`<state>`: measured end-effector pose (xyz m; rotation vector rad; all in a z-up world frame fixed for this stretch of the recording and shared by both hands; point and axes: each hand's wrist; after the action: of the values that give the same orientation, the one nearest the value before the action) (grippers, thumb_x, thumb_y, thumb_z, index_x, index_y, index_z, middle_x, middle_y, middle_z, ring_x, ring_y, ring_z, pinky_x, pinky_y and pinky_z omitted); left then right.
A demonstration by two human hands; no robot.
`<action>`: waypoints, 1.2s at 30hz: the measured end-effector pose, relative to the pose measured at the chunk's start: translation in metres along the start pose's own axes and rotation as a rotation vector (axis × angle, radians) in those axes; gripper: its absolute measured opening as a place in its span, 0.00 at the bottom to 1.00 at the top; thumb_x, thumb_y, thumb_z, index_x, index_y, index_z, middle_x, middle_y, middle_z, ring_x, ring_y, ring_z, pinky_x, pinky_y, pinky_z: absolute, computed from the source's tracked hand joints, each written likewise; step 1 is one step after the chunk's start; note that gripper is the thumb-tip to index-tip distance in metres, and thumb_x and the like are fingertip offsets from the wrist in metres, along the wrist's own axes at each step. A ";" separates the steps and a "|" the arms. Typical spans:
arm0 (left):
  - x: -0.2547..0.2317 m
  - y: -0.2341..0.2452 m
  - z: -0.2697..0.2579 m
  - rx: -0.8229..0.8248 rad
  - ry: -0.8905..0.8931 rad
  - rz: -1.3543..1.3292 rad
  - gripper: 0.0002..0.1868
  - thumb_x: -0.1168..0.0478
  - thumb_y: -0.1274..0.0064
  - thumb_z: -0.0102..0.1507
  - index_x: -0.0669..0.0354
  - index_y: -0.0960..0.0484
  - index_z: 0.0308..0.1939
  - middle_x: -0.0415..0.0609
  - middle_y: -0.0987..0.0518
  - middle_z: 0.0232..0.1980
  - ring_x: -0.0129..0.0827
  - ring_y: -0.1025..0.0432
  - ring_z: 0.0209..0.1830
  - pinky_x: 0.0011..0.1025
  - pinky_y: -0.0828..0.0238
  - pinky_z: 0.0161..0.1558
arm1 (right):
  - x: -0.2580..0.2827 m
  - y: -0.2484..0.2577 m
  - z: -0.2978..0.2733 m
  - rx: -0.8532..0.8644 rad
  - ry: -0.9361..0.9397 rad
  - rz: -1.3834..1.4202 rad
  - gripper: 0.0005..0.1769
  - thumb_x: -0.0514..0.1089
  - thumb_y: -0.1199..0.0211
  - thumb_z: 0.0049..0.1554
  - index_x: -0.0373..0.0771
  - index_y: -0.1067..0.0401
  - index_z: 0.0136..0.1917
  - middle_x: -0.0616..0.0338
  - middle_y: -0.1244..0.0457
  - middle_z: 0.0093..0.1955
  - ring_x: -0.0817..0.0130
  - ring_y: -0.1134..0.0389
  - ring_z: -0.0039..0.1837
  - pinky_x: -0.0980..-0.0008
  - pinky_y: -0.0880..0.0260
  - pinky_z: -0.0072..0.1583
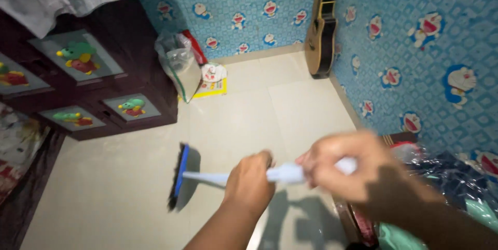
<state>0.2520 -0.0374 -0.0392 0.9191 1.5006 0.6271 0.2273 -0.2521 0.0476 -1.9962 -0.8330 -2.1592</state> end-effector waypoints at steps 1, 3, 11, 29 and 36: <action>-0.013 0.009 0.004 -0.008 0.009 -0.001 0.07 0.68 0.47 0.56 0.56 0.19 0.37 0.60 0.18 0.40 0.59 0.23 0.45 0.51 0.27 0.47 | 0.013 0.016 0.003 0.011 0.006 -0.001 0.10 0.38 0.37 0.55 0.35 0.20 0.34 0.56 0.26 0.42 0.69 0.28 0.51 0.66 0.28 0.58; -0.039 0.028 0.012 -0.148 -0.142 -0.047 0.05 0.63 0.46 0.59 0.55 0.20 0.38 0.60 0.18 0.38 0.59 0.24 0.43 0.53 0.29 0.45 | 0.038 0.047 0.010 -0.066 0.136 -0.211 0.08 0.41 0.33 0.54 0.39 0.21 0.34 0.57 0.25 0.46 0.68 0.27 0.52 0.68 0.24 0.55; -0.075 0.021 0.032 -0.273 -0.264 -0.258 0.06 0.61 0.48 0.58 0.55 0.20 0.39 0.60 0.18 0.40 0.59 0.24 0.45 0.51 0.27 0.45 | 0.105 0.033 0.033 -0.137 0.105 -0.498 0.10 0.44 0.31 0.54 0.42 0.24 0.33 0.60 0.31 0.35 0.73 0.31 0.39 0.68 0.33 0.41; 0.005 0.009 -0.003 -0.027 0.032 0.041 0.08 0.63 0.47 0.58 0.51 0.20 0.41 0.57 0.17 0.39 0.55 0.22 0.43 0.51 0.28 0.44 | -0.001 -0.004 0.020 0.039 -0.005 -0.057 0.08 0.40 0.34 0.53 0.39 0.23 0.33 0.61 0.29 0.36 0.79 0.32 0.38 0.73 0.31 0.40; -0.062 0.064 0.003 -0.302 -0.186 -0.261 0.08 0.62 0.51 0.63 0.54 0.20 0.45 0.61 0.17 0.37 0.59 0.23 0.41 0.52 0.28 0.43 | 0.080 0.070 0.049 0.055 0.282 -0.208 0.16 0.42 0.37 0.63 0.47 0.35 0.33 0.63 0.38 0.30 0.67 0.34 0.39 0.60 0.27 0.57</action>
<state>0.2658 -0.0543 0.0470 0.5240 1.2884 0.5425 0.2887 -0.2660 0.1465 -1.5899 -1.0782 -2.4221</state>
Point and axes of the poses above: each hand's wrist, its own z-axis towards the middle knuckle, its own y-axis out of the back of the hand, x = y × z
